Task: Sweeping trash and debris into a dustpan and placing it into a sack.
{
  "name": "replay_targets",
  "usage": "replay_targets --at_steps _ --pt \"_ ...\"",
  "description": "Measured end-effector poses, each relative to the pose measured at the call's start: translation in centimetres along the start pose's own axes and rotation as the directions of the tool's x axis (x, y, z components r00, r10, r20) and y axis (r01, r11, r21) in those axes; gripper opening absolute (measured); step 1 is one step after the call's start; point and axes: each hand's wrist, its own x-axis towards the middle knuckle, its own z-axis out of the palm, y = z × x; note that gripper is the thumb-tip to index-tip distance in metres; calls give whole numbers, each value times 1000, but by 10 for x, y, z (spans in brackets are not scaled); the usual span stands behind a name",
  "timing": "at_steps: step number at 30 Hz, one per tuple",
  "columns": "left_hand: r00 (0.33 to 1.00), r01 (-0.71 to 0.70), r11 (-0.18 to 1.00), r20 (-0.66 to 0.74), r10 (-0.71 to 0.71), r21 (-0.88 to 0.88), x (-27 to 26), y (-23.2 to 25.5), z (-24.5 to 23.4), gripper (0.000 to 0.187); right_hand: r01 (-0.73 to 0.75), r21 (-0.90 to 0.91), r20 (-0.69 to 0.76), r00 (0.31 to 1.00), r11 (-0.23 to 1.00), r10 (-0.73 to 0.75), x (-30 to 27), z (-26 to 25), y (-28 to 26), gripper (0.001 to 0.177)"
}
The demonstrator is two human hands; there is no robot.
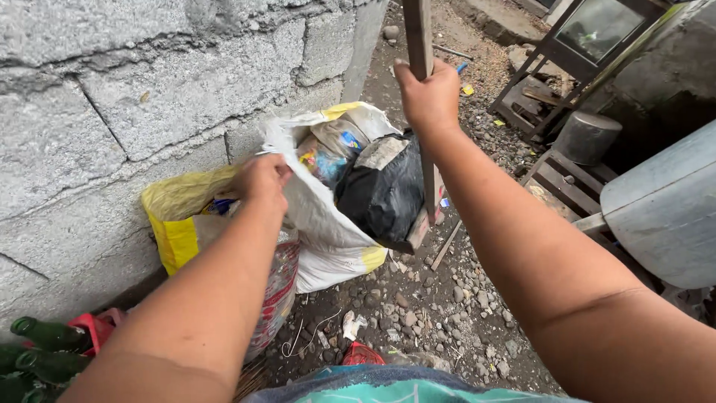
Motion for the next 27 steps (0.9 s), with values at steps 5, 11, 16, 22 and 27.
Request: replay_targets --at_steps 5,11,16,22,27 --pt "915 -336 844 -69 398 419 -18 -29 8 64 70 -62 -28 997 996 -72 22 8 -14 27" --pt "990 113 904 -123 -68 413 3 -34 19 44 192 19 -43 981 981 -191 47 15 1 36" --pt "994 101 942 8 -109 321 1 -26 7 18 96 -141 102 991 985 -82 23 23 -9 40" --pt "983 146 924 52 -175 355 -23 -16 3 20 406 -57 -16 913 912 -407 51 -3 -18 19" --pt "988 37 982 139 -63 186 -9 -29 1 28 206 -203 43 978 957 -202 40 -16 -20 25"
